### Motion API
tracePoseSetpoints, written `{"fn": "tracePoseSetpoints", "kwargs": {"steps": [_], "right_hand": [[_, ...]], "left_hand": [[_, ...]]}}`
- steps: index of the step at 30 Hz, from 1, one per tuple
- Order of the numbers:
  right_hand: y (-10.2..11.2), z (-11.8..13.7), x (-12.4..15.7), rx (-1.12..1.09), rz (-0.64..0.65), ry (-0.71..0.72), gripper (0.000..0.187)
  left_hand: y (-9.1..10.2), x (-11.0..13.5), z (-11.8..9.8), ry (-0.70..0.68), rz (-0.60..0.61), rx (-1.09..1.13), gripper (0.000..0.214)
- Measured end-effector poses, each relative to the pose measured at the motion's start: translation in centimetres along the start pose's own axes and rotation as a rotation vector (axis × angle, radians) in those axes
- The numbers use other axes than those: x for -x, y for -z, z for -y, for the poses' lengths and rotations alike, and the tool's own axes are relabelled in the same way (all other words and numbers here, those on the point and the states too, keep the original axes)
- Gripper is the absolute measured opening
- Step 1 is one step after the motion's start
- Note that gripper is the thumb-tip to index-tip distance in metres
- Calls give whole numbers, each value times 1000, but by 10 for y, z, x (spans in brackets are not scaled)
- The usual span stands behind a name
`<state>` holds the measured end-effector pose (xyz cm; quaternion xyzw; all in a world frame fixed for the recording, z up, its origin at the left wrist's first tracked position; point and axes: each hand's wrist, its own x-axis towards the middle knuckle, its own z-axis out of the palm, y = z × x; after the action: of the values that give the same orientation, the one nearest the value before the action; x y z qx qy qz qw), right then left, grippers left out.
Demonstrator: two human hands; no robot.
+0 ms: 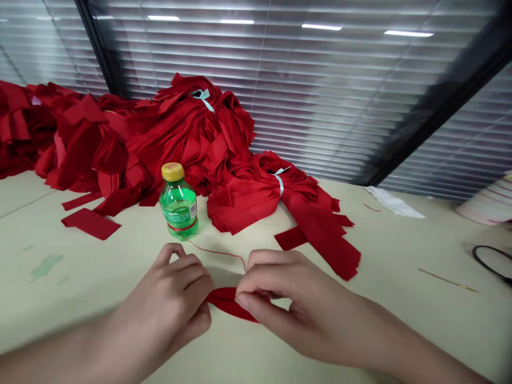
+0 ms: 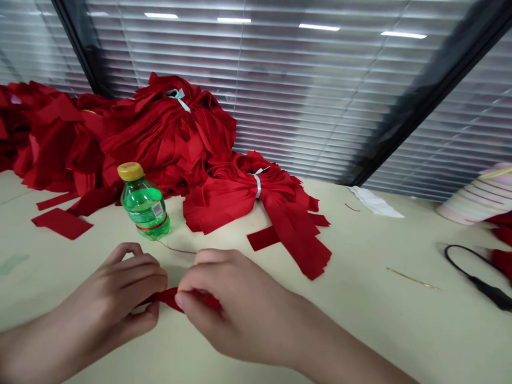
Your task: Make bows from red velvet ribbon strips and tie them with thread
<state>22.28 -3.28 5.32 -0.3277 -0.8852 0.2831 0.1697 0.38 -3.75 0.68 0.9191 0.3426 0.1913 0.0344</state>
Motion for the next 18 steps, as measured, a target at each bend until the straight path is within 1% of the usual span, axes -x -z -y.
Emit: {"fn": "tracePoseSetpoints", "kwargs": {"steps": [2, 4, 6, 8, 10, 12, 14, 16, 18], "right_hand": [[-2, 3, 2, 59, -23, -9, 16], [-6, 4, 4, 81, -59, 2, 17], [-12, 4, 4, 70, -123, 1, 18], [-20, 4, 4, 48, -192, -13, 16], [-28, 3, 3, 25, -240, -15, 12], [-35, 2, 1, -14, -283, -12, 11], [-40, 2, -1, -82, -320, -19, 13], [-44, 3, -2, -166, -345, -25, 14], [-48, 5, -2, -245, -379, 1, 13]], "left_hand": [[3, 0, 1, -12, 19, -131, 19], [7, 1, 1, -55, 15, -301, 23], [12, 2, -1, -110, -44, -467, 26], [17, 6, -4, -142, -106, -567, 26], [22, 12, -6, -125, -151, -607, 24], [27, 19, -6, -70, -185, -620, 21], [31, 22, -4, -2, -254, -630, 16], [33, 20, 0, 45, -317, -605, 10], [32, 14, 4, 57, -314, -516, 6]]}}
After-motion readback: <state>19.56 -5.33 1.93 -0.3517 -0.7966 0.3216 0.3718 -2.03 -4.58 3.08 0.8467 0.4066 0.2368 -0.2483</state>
